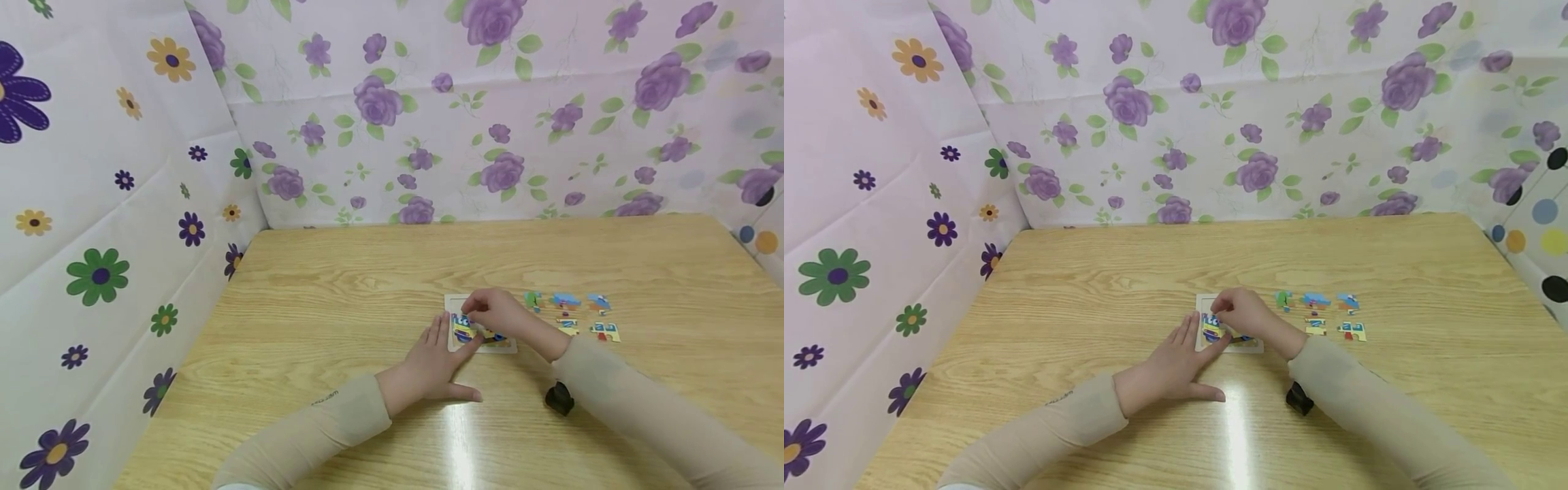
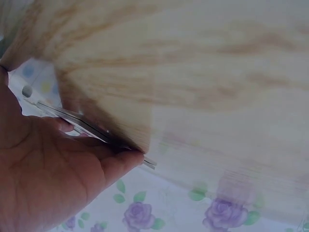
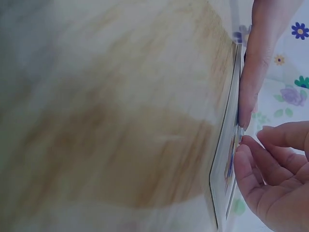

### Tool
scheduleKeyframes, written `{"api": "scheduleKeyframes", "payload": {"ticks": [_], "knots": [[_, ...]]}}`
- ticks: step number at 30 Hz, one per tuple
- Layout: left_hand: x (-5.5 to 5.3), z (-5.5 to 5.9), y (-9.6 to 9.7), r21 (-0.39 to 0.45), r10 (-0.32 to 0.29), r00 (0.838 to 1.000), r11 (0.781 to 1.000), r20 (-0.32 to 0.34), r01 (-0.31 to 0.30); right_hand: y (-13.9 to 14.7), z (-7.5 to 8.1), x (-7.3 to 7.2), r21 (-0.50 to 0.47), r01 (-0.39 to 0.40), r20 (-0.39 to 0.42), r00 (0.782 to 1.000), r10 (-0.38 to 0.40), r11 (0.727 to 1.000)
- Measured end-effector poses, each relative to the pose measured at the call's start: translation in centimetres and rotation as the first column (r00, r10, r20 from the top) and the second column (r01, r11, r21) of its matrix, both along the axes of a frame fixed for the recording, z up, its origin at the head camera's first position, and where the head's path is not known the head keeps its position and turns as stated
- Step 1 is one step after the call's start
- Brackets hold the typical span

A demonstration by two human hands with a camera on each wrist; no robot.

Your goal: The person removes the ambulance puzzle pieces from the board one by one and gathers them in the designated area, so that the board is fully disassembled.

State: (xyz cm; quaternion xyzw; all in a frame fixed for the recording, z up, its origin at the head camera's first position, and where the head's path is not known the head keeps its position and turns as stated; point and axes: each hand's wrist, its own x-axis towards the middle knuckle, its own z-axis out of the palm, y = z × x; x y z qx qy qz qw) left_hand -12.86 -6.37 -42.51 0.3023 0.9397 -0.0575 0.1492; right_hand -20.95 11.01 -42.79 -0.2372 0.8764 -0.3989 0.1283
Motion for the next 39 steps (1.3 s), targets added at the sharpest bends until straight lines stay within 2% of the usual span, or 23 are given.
{"api": "scheduleKeyframes", "payload": {"ticks": [13, 21, 27, 32, 39], "knots": [[0.1, 0.1, 0.0, -0.013, -0.011, 1.0, 1.0, -0.008, 0.011, -0.8, 0.0, -0.4, -0.03, 0.054, 0.039, 0.998, -0.053, 0.998], [0.0, -0.1, 0.0, -0.012, -0.001, 1.0, 1.0, 0.008, 0.001, -0.7, -0.1, -0.7, -0.026, 0.119, 0.124, 0.986, -0.115, 0.993], [0.0, 0.0, 0.0, -0.01, 0.002, 1.0, 1.0, 0.012, -0.002, -0.9, 0.3, -0.8, -0.007, 0.119, 0.148, 0.982, -0.117, 0.993], [-0.1, 0.0, 0.0, -0.003, 0.006, 1.0, 1.0, 0.019, -0.006, -1.2, 0.5, -1.0, 0.004, 0.136, 0.19, 0.973, -0.135, 0.991], [-0.1, -0.2, -0.1, -0.002, 0.008, 1.0, 1.0, 0.015, -0.008, -1.2, 0.7, -1.4, -0.015, 0.145, 0.291, 0.947, -0.135, 0.989]]}}
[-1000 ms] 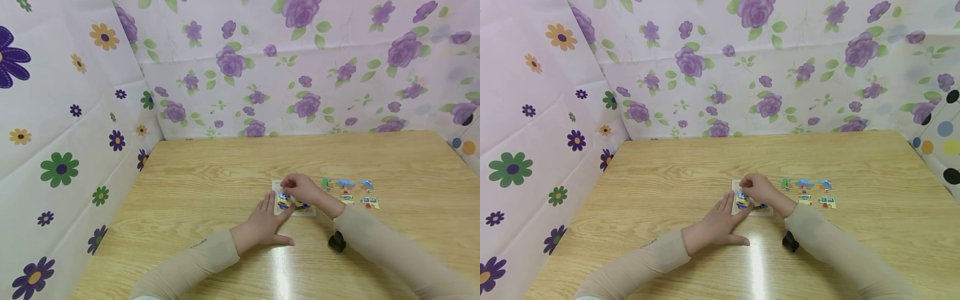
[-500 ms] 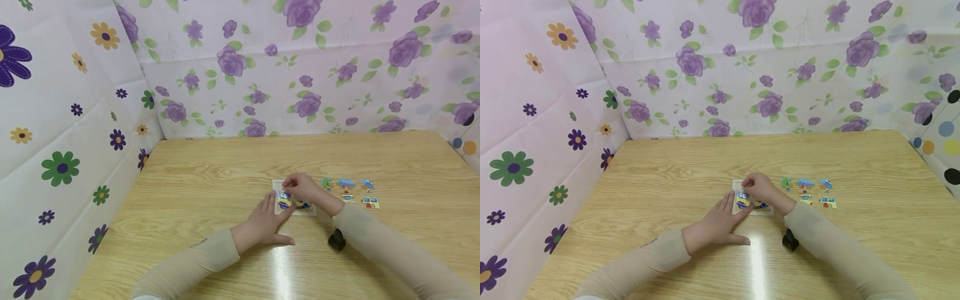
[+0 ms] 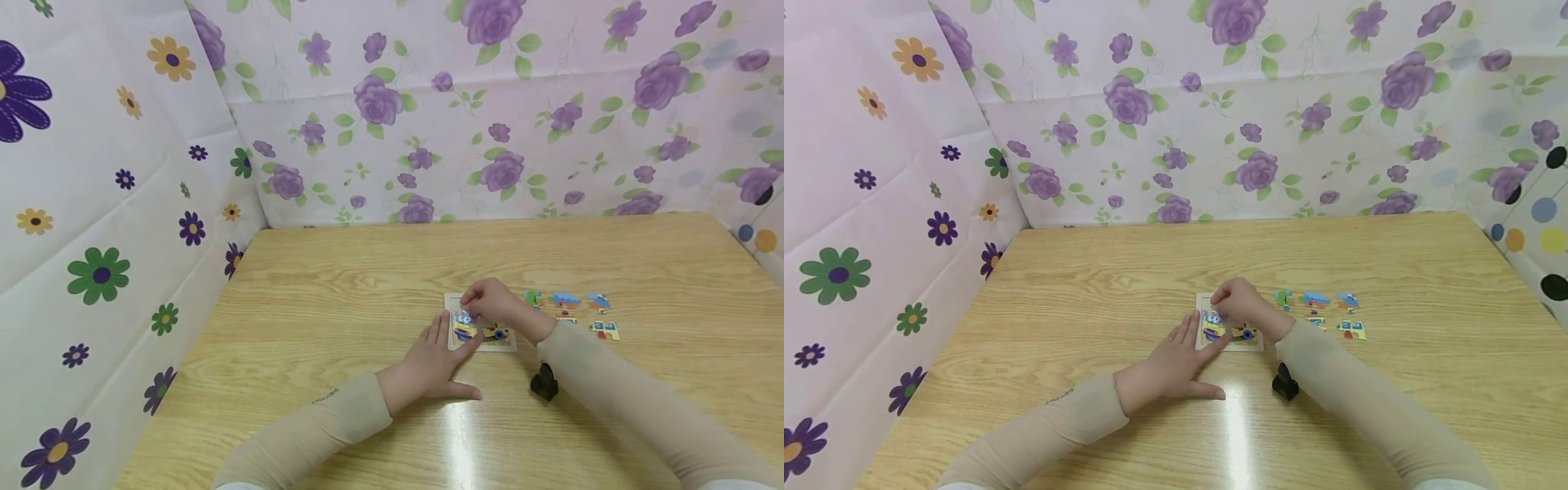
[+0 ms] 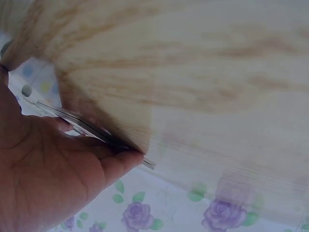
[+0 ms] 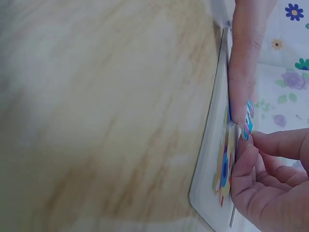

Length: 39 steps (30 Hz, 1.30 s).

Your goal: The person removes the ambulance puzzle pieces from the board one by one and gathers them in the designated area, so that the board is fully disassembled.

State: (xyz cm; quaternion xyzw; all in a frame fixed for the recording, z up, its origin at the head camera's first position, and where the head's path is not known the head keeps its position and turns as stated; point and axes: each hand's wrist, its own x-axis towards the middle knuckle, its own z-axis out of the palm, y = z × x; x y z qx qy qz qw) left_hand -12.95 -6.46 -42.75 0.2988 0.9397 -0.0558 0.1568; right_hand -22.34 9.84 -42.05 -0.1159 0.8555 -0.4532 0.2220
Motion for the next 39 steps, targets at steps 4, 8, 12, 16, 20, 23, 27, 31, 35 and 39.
{"api": "scheduleKeyframes", "payload": {"ticks": [4, 8, 12, 16, 20, 23, 27, 31, 35, 39], "knots": [[-0.1, -0.2, 0.0, 0.007, -0.004, 1.0, 1.0, -0.002, 0.004, 0.0, -0.1, -0.1, -0.007, 0.002, 0.026, 1.0, -0.002, 1.0], [-0.1, -0.4, -0.1, 0.015, -0.006, 1.0, 1.0, -0.001, 0.006, 0.0, 0.0, -0.3, -0.004, 0.021, 0.051, 0.998, -0.021, 1.0], [-0.2, -0.3, 0.0, 0.01, -0.005, 1.0, 1.0, 0.002, 0.005, 0.0, 0.0, -0.3, -0.002, 0.025, 0.052, 0.998, -0.025, 1.0], [-0.1, -0.2, 0.0, 0.002, -0.007, 1.0, 1.0, 0.002, 0.007, 0.2, 0.1, -0.3, 0.002, 0.028, 0.05, 0.998, -0.028, 1.0], [-0.1, -0.1, 0.0, -0.001, -0.007, 1.0, 1.0, 0.006, 0.007, 0.4, 0.2, -0.3, 0.011, 0.032, 0.053, 0.998, -0.033, 0.999], [-0.1, -0.1, 0.0, -0.001, -0.001, 1.0, 1.0, 0.01, 0.001, 0.8, 0.3, -0.2, 0.008, 0.035, 0.034, 0.999, -0.035, 0.999], [0.0, 0.0, 0.0, 0.006, 0.007, 1.0, 1.0, 0.008, -0.007, 1.4, 0.4, -0.1, -0.024, 0.035, -0.007, 0.999, -0.035, 0.999], [0.0, 0.0, 0.0, 0.016, 0.012, 1.0, 1.0, 0.011, -0.012, 2.4, 0.8, 0.0, -0.044, 0.018, -0.03, 0.999, -0.019, 0.999], [0.0, 0.1, 0.1, 0.023, 0.016, 1.0, 1.0, 0.019, -0.017, 3.5, 1.2, 0.1, -0.044, 0.022, -0.043, 0.999, -0.024, 0.999], [0.0, 0.2, 0.1, 0.025, 0.021, 0.999, 0.999, 0.023, -0.022, 4.5, 1.8, 0.4, -0.045, 0.044, -0.049, 0.998, -0.046, 0.998]]}}
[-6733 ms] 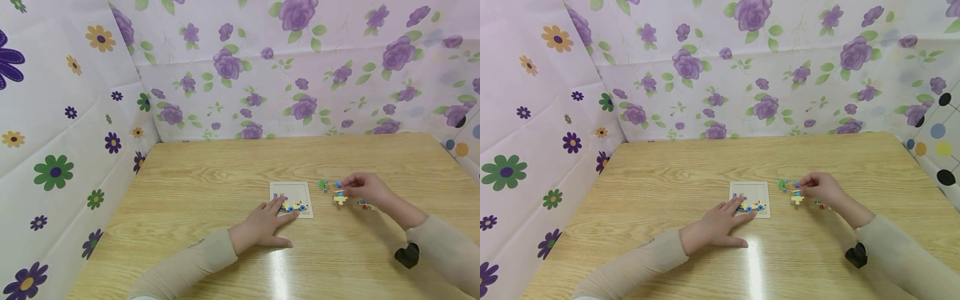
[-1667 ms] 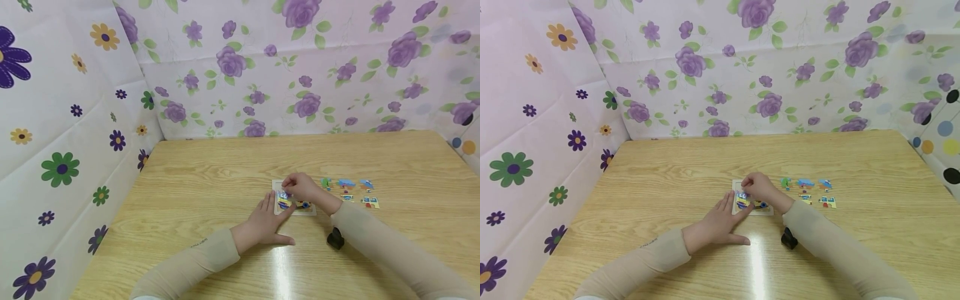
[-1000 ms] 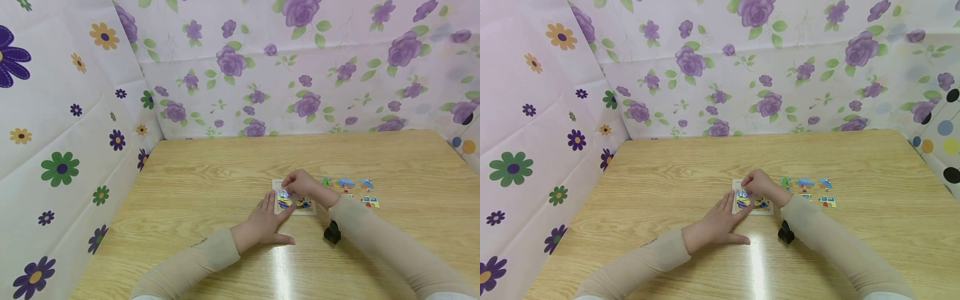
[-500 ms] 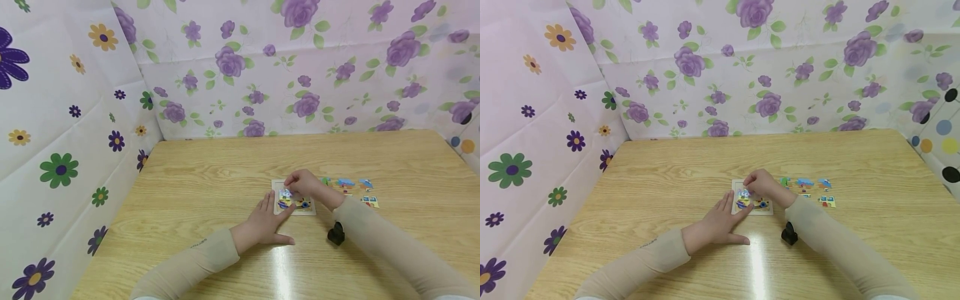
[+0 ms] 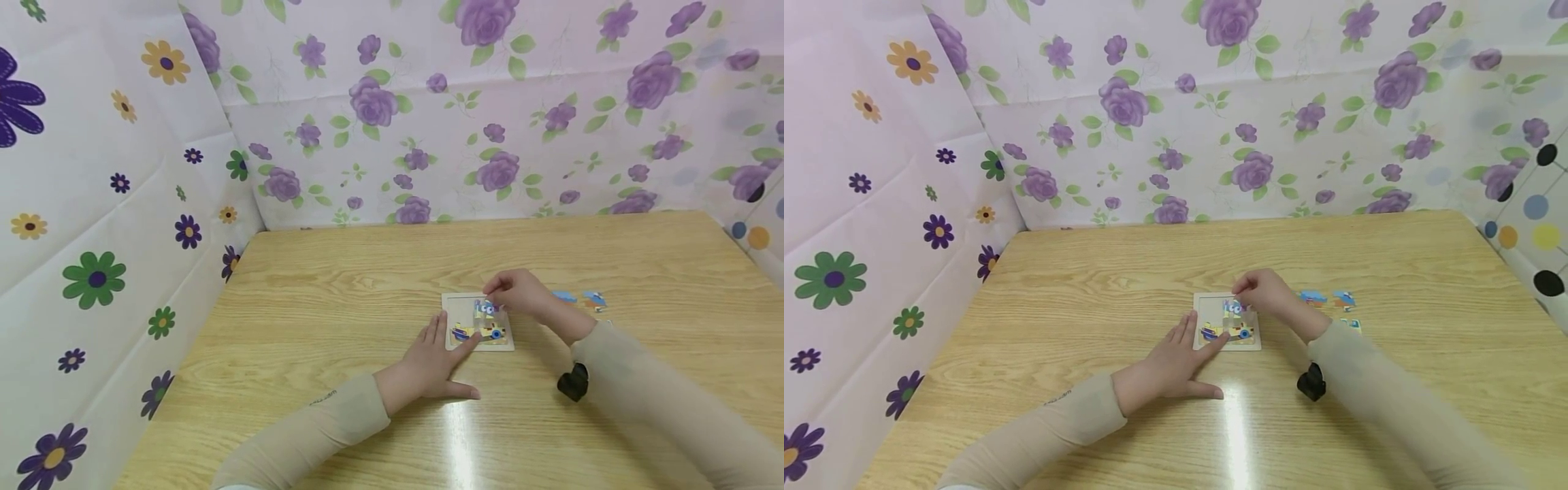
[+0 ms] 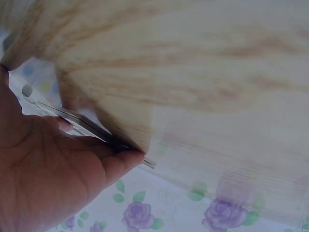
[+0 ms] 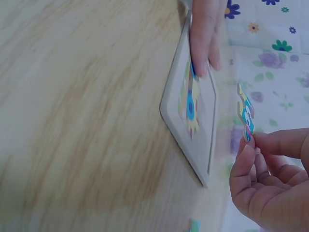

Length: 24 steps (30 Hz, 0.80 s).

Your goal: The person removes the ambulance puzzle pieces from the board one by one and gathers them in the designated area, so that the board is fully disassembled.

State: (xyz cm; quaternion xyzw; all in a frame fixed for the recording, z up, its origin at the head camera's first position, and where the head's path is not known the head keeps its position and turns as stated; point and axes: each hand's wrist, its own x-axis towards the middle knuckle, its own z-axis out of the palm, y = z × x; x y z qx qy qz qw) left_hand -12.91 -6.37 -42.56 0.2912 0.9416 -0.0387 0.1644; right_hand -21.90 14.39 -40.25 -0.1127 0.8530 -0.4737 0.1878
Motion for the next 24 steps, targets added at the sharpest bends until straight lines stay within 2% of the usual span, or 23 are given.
{"api": "scheduleKeyframes", "payload": {"ticks": [11, 24], "knots": [[0.0, -0.1, 0.0, 0.008, 0.01, 1.0, 1.0, 0.002, -0.01, 3.2, 1.2, 0.9, 0.027, 0.006, -0.052, 0.999, -0.004, 1.0], [0.1, 0.0, 0.0, 0.006, -0.007, 1.0, 1.0, -0.01, 0.007, 6.0, 0.3, 1.3, 0.071, 0.036, -0.032, 0.999, -0.034, 0.997]]}}
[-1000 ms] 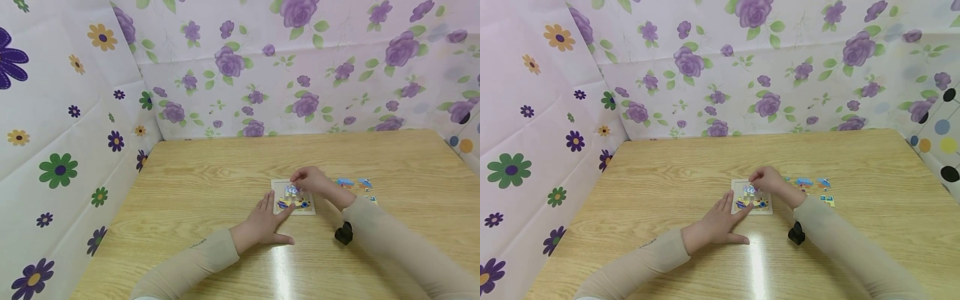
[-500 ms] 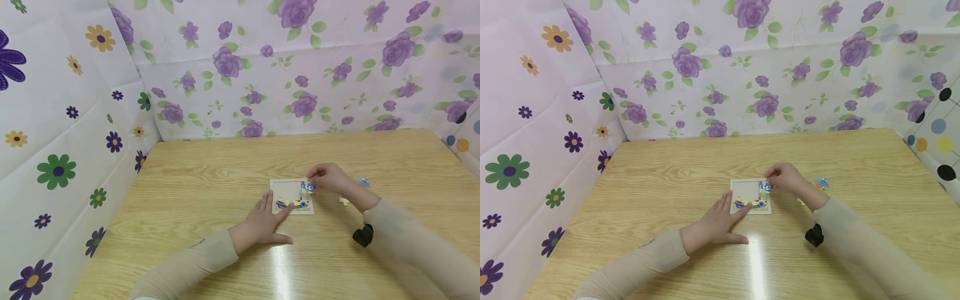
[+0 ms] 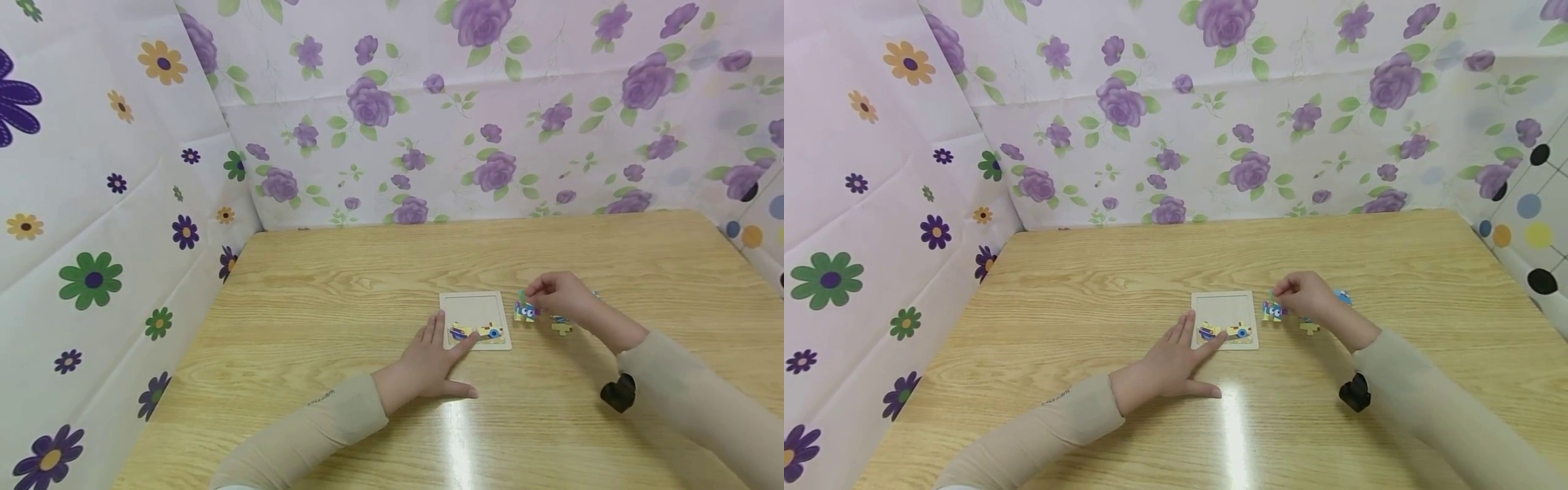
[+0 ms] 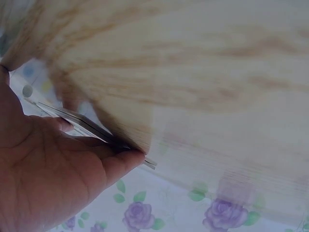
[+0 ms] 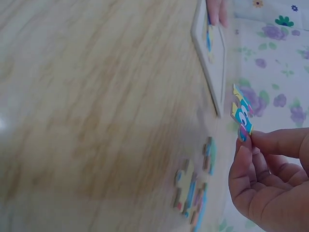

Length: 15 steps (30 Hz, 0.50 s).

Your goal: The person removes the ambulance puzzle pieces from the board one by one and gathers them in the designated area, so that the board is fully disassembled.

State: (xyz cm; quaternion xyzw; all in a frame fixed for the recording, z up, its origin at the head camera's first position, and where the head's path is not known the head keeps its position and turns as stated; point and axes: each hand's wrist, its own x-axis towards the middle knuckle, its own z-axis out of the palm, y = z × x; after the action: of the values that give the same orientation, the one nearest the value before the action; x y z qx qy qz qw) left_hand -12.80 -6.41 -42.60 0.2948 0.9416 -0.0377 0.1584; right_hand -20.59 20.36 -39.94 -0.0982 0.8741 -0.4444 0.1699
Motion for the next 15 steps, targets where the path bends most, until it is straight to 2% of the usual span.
{"api": "scheduleKeyframes", "payload": {"ticks": [9, 15], "knots": [[0.0, 0.2, 0.0, 0.015, 0.011, 1.0, 1.0, 0.016, -0.011, 0.9, -1.0, 0.4, 0.034, 0.0, 0.021, 1.0, 0.0, 0.999], [0.1, 0.1, 0.0, 0.016, 0.016, 1.0, 1.0, 0.018, -0.016, 0.9, -1.5, 0.5, 0.03, 0.002, 0.005, 1.0, -0.002, 1.0]]}}
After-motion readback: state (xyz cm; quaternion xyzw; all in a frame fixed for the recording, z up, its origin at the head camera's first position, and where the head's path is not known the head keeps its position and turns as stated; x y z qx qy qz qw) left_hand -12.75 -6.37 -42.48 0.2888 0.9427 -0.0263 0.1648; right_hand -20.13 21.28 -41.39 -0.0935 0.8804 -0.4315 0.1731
